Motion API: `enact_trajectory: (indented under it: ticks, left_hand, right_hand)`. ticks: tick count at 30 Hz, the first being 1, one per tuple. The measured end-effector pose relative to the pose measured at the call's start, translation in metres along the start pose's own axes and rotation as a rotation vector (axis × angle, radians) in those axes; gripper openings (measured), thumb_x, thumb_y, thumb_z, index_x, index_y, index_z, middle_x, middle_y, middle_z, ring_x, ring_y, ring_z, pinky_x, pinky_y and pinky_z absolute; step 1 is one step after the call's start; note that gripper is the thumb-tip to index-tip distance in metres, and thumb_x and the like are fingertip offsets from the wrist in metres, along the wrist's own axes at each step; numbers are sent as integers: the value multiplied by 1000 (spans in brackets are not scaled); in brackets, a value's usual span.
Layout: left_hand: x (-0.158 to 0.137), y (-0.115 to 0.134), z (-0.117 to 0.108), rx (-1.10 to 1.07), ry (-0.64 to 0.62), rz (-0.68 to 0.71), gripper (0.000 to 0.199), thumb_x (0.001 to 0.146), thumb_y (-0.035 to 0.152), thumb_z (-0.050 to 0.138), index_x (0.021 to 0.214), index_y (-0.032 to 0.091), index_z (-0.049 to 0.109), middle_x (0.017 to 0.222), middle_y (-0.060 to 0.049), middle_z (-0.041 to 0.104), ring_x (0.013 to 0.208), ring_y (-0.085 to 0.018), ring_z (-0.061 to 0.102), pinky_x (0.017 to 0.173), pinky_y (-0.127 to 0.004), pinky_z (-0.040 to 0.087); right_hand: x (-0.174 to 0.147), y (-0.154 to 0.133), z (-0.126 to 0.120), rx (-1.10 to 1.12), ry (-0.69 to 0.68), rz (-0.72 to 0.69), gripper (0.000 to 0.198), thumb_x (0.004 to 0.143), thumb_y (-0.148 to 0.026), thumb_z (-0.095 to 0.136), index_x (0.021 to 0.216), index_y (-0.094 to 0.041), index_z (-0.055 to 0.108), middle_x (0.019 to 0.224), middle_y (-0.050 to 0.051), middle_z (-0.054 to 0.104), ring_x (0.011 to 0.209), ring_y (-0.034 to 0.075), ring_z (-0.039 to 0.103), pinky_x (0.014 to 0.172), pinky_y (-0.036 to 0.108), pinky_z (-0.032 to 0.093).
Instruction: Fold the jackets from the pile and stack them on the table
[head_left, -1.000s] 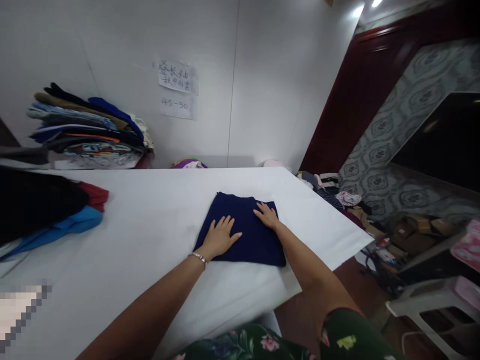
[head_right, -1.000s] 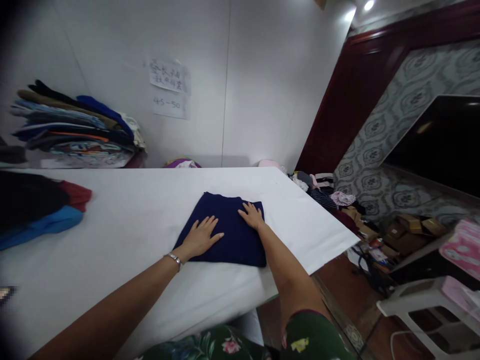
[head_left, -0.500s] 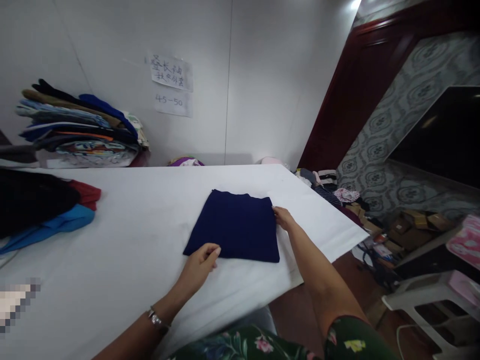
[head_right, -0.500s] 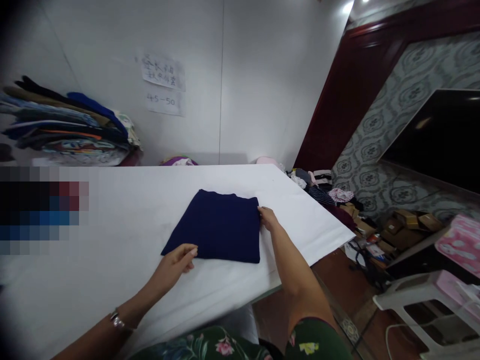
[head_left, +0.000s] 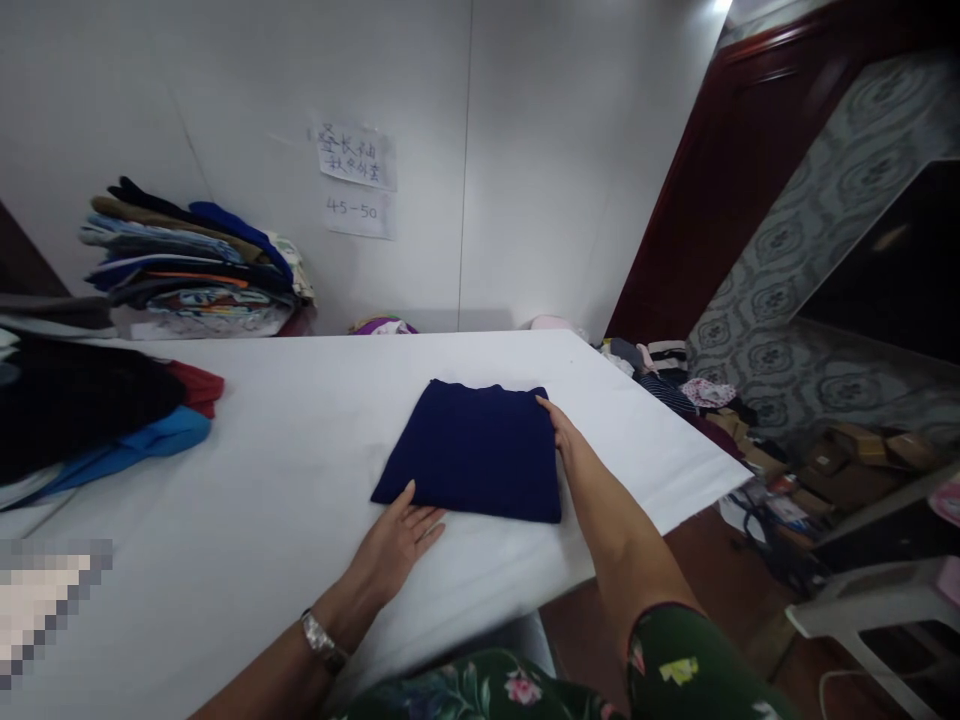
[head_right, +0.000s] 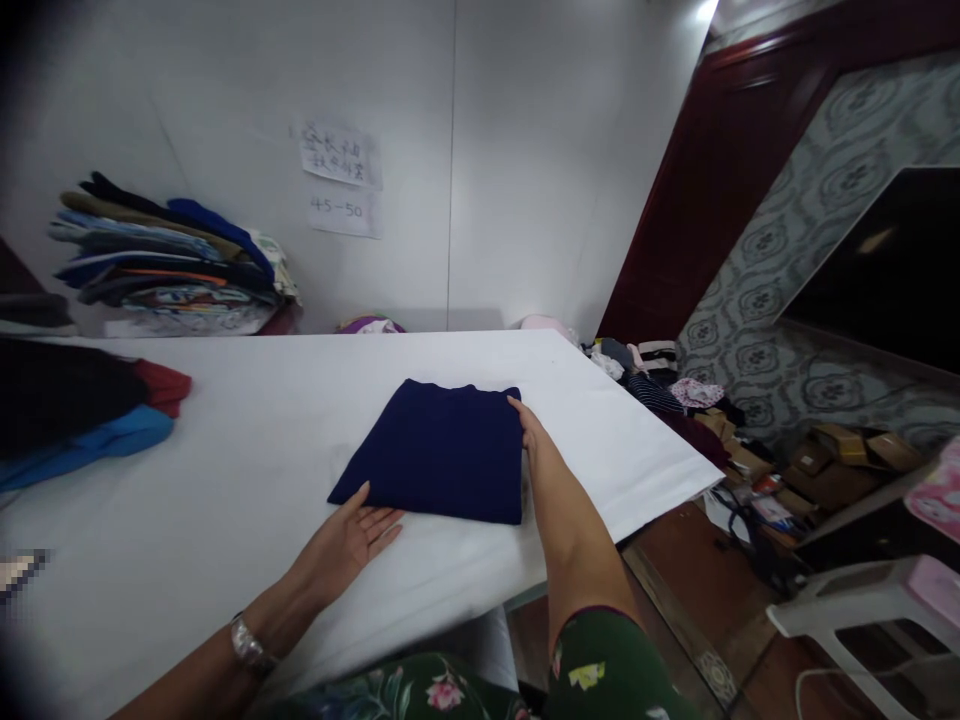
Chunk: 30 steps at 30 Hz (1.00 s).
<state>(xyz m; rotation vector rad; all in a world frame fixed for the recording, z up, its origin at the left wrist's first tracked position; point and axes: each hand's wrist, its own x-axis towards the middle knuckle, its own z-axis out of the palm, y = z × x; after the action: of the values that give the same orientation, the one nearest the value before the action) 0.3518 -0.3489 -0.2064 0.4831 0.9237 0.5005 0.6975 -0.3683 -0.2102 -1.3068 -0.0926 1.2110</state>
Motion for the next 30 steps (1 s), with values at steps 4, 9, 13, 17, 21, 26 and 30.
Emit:
enact_trajectory:
  ticks: [4,9,13,17,21,26,30]
  left_hand:
    - [9,6,9,5,53,1,25,82,36,67,96,16,58,104,-13,65,105,-24,64,95,-37,53]
    - [12,12,19,40,91,124,11,83,15,63,93,17,62,97,-7,69,86,-15,67,87,-31,57]
    - [13,18,20,5,74,131,12,88,16,53,94,17,63,97,-7,71,85,-16,68,81,-34,60]
    - [20,30,23,6,66,159,21,90,23,45,94,18,65,95,-7,73,91,-20,68,77,-37,61]
    - [30,38,41,9,24,217,27,90,27,41,96,20,67,94,-5,75,98,-24,67,79,-41,61]
    - [59,32,88,-24,-72,189,25,88,20,45,99,18,66,84,-4,75,81,-21,70,79,-40,61]
    - [98,19,152,-31,-148,124,23,87,19,48,103,17,65,84,-5,74,76,-19,69,77,-36,59]
  right_hand:
    - [-3,2,0,50,-10,-17,21,92,-32,53,80,-16,61,52,0,62,47,14,58,52,24,53]
    - [-6,0,2,109,-63,-10,21,91,-32,53,83,-15,62,55,0,64,49,14,60,55,24,55]
    - [-11,1,4,141,-87,-5,16,90,-26,53,84,-14,62,55,0,64,48,14,60,54,24,55]
    - [-14,4,2,178,-94,-49,11,89,-16,51,89,-14,62,57,0,66,49,14,61,53,23,56]
    - [-23,3,-18,239,-82,-170,9,85,-12,55,90,-16,61,64,0,69,52,12,64,54,21,55]
    - [-39,-13,-68,318,13,-348,19,78,-8,60,95,-18,60,68,-2,71,54,14,65,55,23,57]
    - [-50,-33,-117,385,145,-474,21,77,-9,59,95,-19,61,66,-2,71,54,15,66,54,25,57]
